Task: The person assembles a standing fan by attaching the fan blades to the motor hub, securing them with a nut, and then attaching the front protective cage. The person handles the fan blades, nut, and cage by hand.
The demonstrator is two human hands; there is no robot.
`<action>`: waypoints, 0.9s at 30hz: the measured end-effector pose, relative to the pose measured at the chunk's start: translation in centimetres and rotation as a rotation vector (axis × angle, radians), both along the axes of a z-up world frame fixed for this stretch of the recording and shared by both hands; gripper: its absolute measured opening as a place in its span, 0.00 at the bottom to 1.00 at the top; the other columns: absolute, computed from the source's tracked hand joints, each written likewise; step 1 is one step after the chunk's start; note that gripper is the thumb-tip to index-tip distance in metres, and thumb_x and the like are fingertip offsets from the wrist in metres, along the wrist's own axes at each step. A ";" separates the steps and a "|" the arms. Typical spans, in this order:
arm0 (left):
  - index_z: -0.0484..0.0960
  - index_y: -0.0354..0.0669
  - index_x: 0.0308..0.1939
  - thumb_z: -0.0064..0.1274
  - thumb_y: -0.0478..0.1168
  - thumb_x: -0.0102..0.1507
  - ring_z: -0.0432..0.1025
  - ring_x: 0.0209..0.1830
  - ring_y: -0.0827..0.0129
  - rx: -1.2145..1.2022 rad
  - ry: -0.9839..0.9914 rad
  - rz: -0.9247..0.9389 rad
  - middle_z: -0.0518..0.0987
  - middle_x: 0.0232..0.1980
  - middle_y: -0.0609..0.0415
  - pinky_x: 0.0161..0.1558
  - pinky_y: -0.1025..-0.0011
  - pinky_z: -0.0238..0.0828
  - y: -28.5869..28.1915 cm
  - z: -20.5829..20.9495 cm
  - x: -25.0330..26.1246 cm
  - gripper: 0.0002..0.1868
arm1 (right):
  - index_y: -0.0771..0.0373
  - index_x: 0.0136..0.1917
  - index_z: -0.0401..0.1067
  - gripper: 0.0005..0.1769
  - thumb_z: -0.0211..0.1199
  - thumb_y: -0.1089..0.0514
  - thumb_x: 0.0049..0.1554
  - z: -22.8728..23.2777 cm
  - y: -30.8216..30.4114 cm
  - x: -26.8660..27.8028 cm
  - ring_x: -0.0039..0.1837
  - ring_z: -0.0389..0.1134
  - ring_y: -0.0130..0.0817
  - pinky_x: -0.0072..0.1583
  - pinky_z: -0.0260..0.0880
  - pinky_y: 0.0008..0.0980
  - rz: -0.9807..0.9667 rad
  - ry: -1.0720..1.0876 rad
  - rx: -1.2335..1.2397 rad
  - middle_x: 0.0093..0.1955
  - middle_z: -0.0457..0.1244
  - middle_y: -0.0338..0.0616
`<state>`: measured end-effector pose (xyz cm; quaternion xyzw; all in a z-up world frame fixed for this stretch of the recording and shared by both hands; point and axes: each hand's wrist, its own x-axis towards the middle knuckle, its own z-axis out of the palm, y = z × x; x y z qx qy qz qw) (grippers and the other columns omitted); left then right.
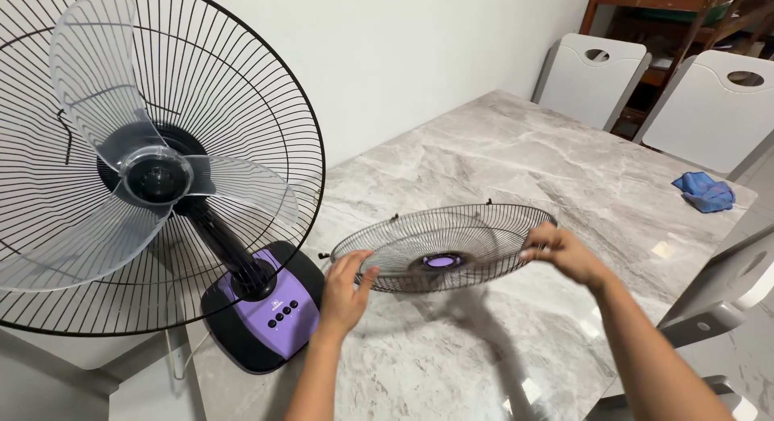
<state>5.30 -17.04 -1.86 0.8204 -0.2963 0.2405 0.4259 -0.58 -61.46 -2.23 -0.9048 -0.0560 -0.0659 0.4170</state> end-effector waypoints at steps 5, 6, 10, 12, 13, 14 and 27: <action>0.83 0.36 0.50 0.52 0.57 0.67 0.77 0.51 0.54 -0.066 -0.046 -0.076 0.84 0.48 0.45 0.53 0.61 0.69 1.6 1.3 -1.2 0.26 | 0.62 0.37 0.76 0.17 0.65 0.45 0.55 8.0 -1.3 1.5 0.44 0.63 0.29 0.54 0.66 0.35 0.081 0.043 0.139 0.34 0.64 0.35; 0.83 0.35 0.48 0.53 0.58 0.67 0.78 0.48 0.56 -0.112 -0.042 -0.102 0.84 0.46 0.45 0.50 0.64 0.71 1.9 1.5 -1.3 0.27 | 0.63 0.38 0.76 0.18 0.64 0.45 0.54 9.2 -1.1 1.8 0.44 0.63 0.28 0.53 0.65 0.34 0.081 0.067 0.146 0.34 0.64 0.34; 0.78 0.35 0.28 0.53 0.61 0.66 0.66 0.22 0.69 -0.188 0.313 -0.004 0.72 0.20 0.51 0.27 0.71 0.64 2.9 1.8 -1.9 0.30 | 0.68 0.40 0.75 0.25 0.63 0.42 0.61 13.6 -0.4 3.8 0.42 0.55 0.31 0.48 0.60 0.36 0.155 0.180 0.110 0.34 0.56 0.35; 0.72 0.35 0.23 0.51 0.63 0.66 0.67 0.17 0.80 -0.320 0.333 -0.044 0.70 0.17 0.59 0.22 0.77 0.64 3.2 2.6 -2.3 0.33 | 0.72 0.45 0.75 0.29 0.62 0.39 0.62 15.9 0.6 4.5 0.42 0.55 0.34 0.45 0.58 0.39 0.096 0.227 0.008 0.36 0.55 0.39; 0.74 0.36 0.23 0.50 0.63 0.66 0.66 0.16 0.80 -0.333 0.337 0.002 0.71 0.17 0.59 0.21 0.77 0.62 3.6 3.2 -2.4 0.32 | 0.73 0.47 0.75 0.32 0.61 0.37 0.63 17.0 1.4 4.7 0.42 0.55 0.36 0.44 0.58 0.41 0.066 0.251 -0.041 0.37 0.55 0.41; 0.76 0.37 0.24 0.49 0.62 0.65 0.66 0.15 0.80 -0.345 0.341 0.048 0.71 0.17 0.60 0.20 0.77 0.60 4.0 3.9 -2.5 0.31 | 0.69 0.52 0.73 0.30 0.60 0.37 0.61 18.0 2.4 4.9 0.45 0.58 0.31 0.46 0.61 0.39 0.035 0.236 -0.055 0.41 0.59 0.38; 0.75 0.35 0.17 0.51 0.64 0.65 0.59 0.17 0.72 -0.329 0.268 0.497 0.65 0.14 0.56 0.25 0.68 0.54 12.6 9.1 -3.6 0.36 | 0.63 0.64 0.71 0.29 0.59 0.40 0.61 19.3 15.5 8.1 0.66 0.67 0.47 0.62 0.67 0.43 0.157 0.066 0.026 0.60 0.68 0.53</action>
